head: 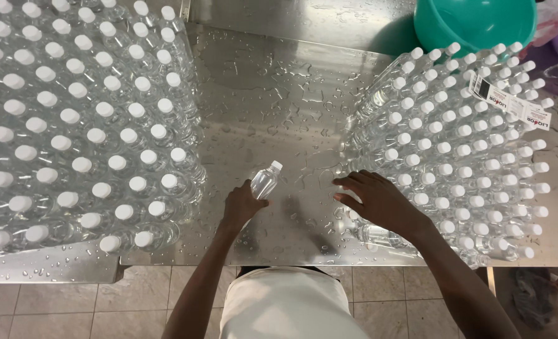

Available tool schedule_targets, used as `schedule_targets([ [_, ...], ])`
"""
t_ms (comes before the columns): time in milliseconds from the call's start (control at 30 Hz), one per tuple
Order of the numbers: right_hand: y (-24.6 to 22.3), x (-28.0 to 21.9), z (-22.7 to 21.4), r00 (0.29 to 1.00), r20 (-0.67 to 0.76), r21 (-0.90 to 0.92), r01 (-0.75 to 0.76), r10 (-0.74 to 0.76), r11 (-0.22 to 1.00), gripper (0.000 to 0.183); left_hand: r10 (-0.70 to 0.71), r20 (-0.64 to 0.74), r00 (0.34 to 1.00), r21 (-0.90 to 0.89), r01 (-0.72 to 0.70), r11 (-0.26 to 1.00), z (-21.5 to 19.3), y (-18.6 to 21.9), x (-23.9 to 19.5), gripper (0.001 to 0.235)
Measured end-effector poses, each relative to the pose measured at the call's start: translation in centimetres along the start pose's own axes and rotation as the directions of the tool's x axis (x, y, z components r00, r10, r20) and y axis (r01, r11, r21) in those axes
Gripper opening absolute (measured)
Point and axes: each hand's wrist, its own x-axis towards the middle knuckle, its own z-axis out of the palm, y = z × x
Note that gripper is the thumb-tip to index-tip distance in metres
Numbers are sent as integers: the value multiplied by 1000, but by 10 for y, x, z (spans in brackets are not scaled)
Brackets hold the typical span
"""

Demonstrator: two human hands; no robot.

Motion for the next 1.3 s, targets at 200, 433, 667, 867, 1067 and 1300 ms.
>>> schedule_targets([
  [200, 17, 18, 34, 1000, 23, -118, 23, -21, 993, 40, 19, 2, 1000, -69, -18, 997, -10, 15, -14, 79],
  [433, 27, 57, 65, 972, -11, -324, 219, -235, 920, 48, 132, 135, 982, -115, -117, 986, -49, 64, -62, 86],
  [667, 29, 58, 61, 849, 155, -549, 499, -505, 670, 42, 261, 291, 921, -89, -245, 965, -79, 90, -100, 86],
  [867, 47, 49, 91, 925, 333, 178, 127, -181, 976, 59, 362, 224, 905, 14, -374, 927, -52, 71, -84, 78],
  [1067, 36, 39, 92, 780, 605, 721, -622, 160, 306, 81, 406, 103, 908, 334, -416, 846, -11, 62, -63, 77],
  [1300, 26, 31, 52, 930, -9, -306, 347, -367, 887, 54, 334, 166, 928, 18, -341, 940, -48, 91, -89, 74],
])
